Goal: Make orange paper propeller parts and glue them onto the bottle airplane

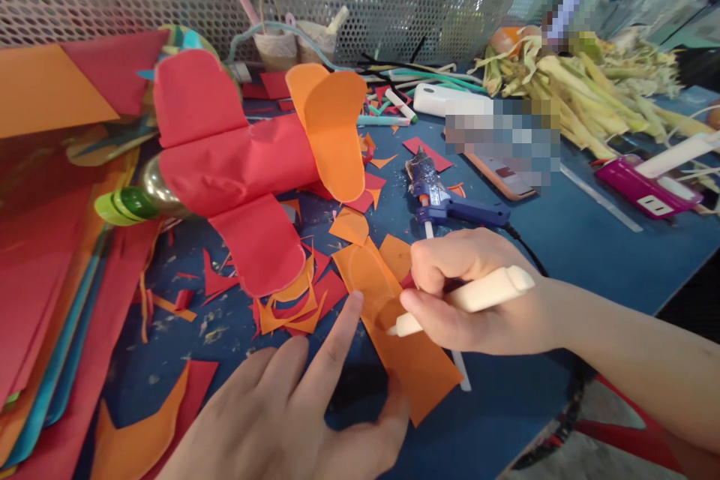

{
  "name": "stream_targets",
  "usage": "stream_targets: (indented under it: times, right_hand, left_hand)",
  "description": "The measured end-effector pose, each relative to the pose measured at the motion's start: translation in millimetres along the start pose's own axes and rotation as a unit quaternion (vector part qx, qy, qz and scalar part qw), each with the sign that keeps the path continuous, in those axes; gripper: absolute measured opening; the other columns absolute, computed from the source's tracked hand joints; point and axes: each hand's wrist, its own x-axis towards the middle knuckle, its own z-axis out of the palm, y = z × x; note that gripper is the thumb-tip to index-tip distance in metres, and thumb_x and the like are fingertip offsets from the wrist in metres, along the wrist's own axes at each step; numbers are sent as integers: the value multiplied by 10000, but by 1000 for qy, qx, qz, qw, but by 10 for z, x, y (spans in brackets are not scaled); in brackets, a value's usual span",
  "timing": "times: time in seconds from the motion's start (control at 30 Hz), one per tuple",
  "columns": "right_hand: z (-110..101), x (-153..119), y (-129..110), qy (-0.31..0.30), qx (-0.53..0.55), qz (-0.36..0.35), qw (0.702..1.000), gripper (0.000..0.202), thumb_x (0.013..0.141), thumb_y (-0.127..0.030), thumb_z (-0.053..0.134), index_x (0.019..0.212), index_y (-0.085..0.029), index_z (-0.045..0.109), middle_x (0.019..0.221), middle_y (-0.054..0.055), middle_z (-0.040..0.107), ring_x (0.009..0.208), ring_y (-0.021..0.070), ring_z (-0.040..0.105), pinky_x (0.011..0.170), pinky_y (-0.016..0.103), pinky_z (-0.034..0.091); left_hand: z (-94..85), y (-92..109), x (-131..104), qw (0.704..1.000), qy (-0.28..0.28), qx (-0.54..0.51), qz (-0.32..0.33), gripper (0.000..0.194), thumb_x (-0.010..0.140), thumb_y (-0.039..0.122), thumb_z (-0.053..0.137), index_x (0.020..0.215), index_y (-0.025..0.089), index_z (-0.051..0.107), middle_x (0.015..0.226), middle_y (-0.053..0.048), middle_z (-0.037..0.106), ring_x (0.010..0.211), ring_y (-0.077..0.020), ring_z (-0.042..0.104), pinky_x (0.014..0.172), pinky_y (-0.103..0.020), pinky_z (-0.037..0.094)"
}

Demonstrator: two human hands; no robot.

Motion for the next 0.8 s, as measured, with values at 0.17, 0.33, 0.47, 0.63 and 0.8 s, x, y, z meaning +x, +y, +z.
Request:
stream_targets:
  times: [0.17,0.33,0.47,0.63,0.8]
  right_hand:
    - [16,3,16,-9,10,-6,1000,332,826,-140,555,615,-204,306,518,-91,382,446,41,289,408,179,222]
    - [11,-7,23,-20,16,-18,999,329,816,-135,568,616,-199,315,521,-93,373,457,40,270,416,169,227]
    - [13,-11,25,-40,33,-17,998,337,793,-126,570,604,-200,300,518,-96,331,451,41,245,406,168,224]
    - [27,-17,23,-50,64,-21,996,348,762,-98,580,602,-199,288,522,-104,291,442,34,224,399,159,219]
    - [51,-18,10,-58,73,-21,995,365,738,-89,583,593,-199,267,526,-104,262,450,38,208,400,155,224]
  left_hand:
    - [76,11,-12,999,38,16,-8,428,899,544,238,1252,517,477,1316,-70,542,655,-216,565,535,-344,463]
    - [52,7,1,998,7,53,19,468,892,548,198,1287,485,442,1248,-143,563,609,-236,552,479,-371,448]
    - [55,11,-2,998,28,61,15,486,885,552,195,1317,490,408,1210,-118,593,596,-220,530,487,-350,434]
    - [49,-9,19,996,62,58,16,503,889,545,212,1362,483,371,1191,-100,611,616,-236,527,553,-376,450]
    - [33,-7,32,996,58,63,17,488,873,590,206,1298,511,434,1209,-85,602,590,-227,499,503,-346,402]
